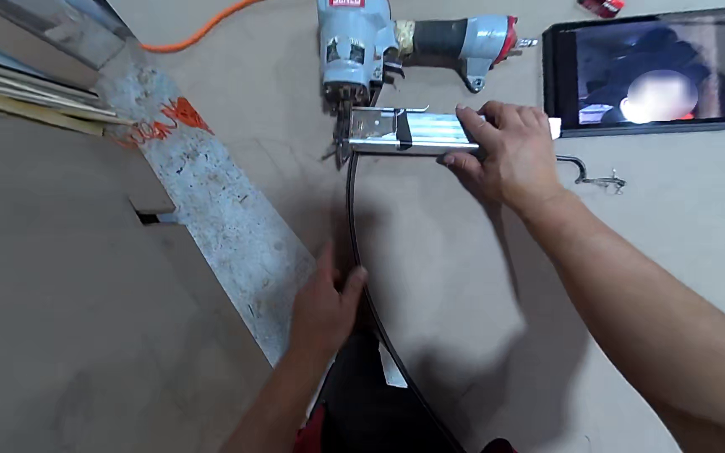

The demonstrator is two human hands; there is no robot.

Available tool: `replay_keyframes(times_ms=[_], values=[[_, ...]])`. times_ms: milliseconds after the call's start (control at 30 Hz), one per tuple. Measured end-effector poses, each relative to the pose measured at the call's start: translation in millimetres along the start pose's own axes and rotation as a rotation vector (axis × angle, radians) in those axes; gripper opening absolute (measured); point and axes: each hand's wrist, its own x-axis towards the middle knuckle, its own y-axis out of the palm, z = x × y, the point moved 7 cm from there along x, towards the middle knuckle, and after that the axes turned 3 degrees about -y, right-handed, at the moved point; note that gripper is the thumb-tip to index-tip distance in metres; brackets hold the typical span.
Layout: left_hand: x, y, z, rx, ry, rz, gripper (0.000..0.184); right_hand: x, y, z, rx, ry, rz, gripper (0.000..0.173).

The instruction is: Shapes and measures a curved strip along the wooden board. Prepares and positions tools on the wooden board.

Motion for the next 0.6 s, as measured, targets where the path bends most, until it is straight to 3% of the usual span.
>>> replay_keyframes(times_ms=[100,233,367,467,600], values=[[-40.6,47.5,-4.2,0.027,-0.020,0.058,0.069,5.1,-1.7,0.3,-0.022,-0.017,0.047,0.072],[-28.6,53.5,-29.5,0.000,-0.252,0.249,0.072,16.1,-8.5,-1.5,0.008,0.022,0.126,0.070],[-25.2,55.3,-33.1,-0.070,-0.271,0.240,0.075,19.5,-9.8,-2.2,0.078,0.118,0.150,0.069],[-25.2,55.9,-33.1,-0.087,-0.270,0.241,0.076,3.3,-14.3,0.4,0.059,0.118,0.000,0.062],[-22.9,58.7,-22.7,-0.206,-0.272,0.268,0.076,-45.3,-24.1,20.0,0.008,-0.039,-0.301,0.032]])
